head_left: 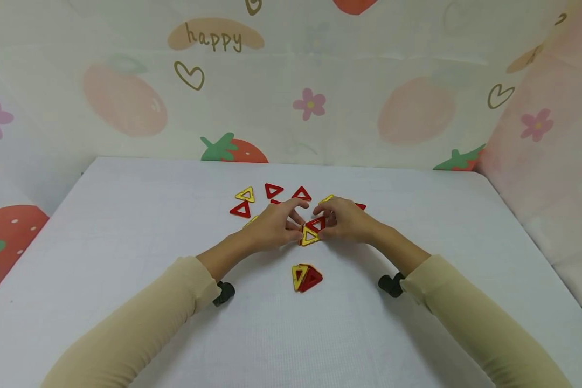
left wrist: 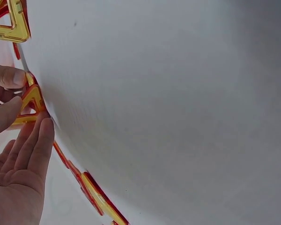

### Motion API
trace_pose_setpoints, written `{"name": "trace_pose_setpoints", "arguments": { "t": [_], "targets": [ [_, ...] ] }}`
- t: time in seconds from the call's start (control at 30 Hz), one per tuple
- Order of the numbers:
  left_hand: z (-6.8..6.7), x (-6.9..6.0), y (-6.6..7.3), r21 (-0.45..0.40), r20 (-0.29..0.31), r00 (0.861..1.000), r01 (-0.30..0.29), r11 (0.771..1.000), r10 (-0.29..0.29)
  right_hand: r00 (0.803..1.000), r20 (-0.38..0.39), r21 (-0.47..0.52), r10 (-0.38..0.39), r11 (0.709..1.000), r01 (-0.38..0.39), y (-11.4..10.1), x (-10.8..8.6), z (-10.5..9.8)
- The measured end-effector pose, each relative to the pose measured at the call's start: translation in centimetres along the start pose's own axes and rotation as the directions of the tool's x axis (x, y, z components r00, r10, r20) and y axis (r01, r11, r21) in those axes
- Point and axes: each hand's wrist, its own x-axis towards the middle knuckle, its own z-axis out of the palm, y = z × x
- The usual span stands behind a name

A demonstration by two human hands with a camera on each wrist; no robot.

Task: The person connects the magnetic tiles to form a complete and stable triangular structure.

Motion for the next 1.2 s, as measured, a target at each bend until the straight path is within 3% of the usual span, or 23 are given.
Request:
{"name": "trace_pose_setpoints", "arguments": {
  "t": [0.6,0.77,1.2],
  "targets": [
    [0.16,0.01,-0.21,-0.008,-0.015,1.000,-0.014,1.000,0.014,0.998,-0.049,-0.059,-0.027,0.998,0.024,-0.95,-0.39,0.32],
    [0.17,0.04,-0.07,-0.015,-0.012,1.000,-0.016,1.000,0.016,0.996,-0.042,-0.090,-0.075,0.993,0.071,-0.99,-0.38,0.36],
    [0.05,0.10,-0.13,-0.032,-0.011,1.000,-0.016,0.999,0.016,0.995,-0.014,-0.050,-0.094,0.994,0.093,-0.85,-0.43,0.19]
  ]
}}
